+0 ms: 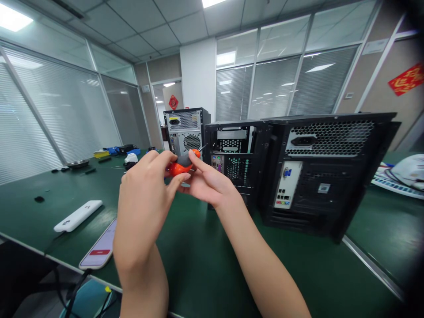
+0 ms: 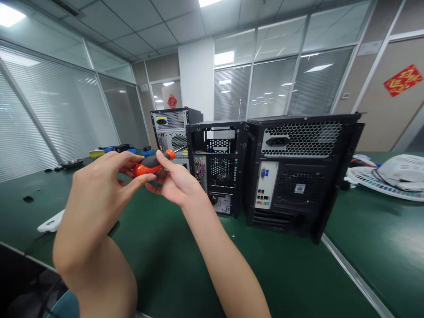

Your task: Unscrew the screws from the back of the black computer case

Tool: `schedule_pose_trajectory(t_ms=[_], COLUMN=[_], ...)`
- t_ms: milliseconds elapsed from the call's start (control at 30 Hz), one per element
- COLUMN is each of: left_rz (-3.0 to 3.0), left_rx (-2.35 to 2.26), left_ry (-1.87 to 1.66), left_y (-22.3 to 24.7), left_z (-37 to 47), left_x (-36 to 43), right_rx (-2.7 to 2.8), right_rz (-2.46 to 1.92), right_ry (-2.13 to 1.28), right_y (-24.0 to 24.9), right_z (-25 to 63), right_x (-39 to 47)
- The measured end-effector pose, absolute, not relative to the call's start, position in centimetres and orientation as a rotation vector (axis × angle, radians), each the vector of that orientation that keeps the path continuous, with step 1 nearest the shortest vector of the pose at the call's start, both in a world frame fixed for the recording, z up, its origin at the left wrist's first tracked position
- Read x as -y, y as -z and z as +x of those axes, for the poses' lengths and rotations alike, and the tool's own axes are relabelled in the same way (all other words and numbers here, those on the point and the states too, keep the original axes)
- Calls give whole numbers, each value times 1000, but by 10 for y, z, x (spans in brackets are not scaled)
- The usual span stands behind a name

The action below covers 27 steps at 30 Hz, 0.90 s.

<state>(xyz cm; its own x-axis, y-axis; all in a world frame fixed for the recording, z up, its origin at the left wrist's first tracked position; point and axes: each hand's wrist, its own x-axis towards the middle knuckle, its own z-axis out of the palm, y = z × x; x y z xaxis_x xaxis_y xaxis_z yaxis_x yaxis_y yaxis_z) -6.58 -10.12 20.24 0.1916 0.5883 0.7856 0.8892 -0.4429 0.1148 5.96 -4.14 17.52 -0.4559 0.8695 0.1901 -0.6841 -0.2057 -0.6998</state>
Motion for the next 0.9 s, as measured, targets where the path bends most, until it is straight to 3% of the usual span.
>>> schedule_pose_trajectory(t_ms=[900], left_rz=[-2081], left_rx=[1226], left_ry=[1096], left_y=[-203], left_z=[-68], left_x=[101], right_rx=[884], right_rz=[-250], right_ry=[-1819], right_y=[-175], right_z=[63], right_x=[40])
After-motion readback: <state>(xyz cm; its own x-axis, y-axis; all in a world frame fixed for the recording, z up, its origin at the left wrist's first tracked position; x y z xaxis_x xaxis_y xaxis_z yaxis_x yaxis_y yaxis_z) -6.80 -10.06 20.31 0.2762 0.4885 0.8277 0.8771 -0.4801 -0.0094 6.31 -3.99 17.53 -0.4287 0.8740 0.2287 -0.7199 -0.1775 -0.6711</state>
